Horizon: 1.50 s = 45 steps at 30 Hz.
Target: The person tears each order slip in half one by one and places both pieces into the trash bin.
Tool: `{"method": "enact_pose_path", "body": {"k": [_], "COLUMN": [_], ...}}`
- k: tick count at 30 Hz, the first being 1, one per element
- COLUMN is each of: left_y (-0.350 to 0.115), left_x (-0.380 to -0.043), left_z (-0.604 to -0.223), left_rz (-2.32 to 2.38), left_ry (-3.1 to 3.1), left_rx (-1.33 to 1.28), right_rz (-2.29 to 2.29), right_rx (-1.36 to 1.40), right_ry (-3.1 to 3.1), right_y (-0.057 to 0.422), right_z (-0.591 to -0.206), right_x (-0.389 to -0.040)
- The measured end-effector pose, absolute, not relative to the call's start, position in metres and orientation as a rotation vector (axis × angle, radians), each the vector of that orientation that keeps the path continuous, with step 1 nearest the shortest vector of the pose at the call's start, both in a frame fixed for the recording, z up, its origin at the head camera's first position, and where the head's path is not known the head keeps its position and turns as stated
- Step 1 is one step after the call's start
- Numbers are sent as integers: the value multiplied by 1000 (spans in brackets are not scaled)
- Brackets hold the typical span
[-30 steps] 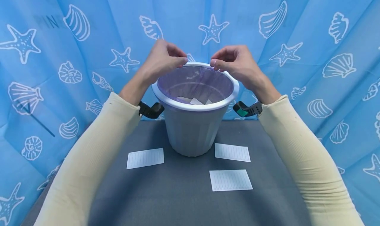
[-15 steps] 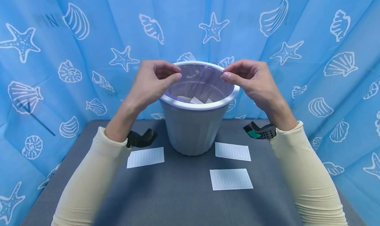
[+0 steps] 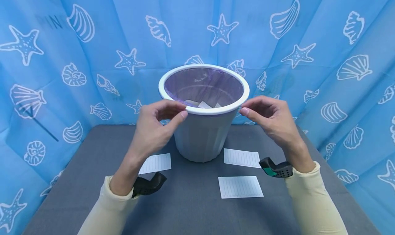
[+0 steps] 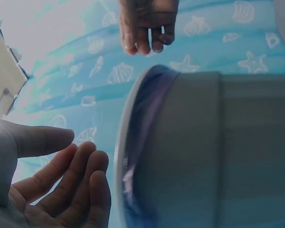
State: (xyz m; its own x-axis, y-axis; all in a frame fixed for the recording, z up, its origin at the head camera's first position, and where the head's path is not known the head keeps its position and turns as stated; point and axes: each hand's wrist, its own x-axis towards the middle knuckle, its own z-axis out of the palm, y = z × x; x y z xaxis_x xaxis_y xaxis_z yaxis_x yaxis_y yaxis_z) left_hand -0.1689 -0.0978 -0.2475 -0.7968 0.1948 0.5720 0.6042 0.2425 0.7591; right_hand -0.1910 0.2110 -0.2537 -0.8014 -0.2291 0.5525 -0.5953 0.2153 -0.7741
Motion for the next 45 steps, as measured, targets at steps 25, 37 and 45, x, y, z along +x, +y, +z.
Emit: {"method": "enact_pose_path", "body": {"k": [25, 37, 45], "left_y": [-52, -7, 6], "left_x": [-180, -175, -173], "left_z": [-394, -446, -472], "left_rz": [-1858, -1843, -1745], "left_ry": [-2327, -2507, -2643], "left_rx": [-571, -650, -683], "right_rz": [1566, 1610, 1510], "right_rx": [455, 440, 598], "right_ry": [-2491, -2725, -2933], "right_y": [251, 268, 272], "right_z": [-380, -415, -435], "right_x": [-181, -202, -210]}}
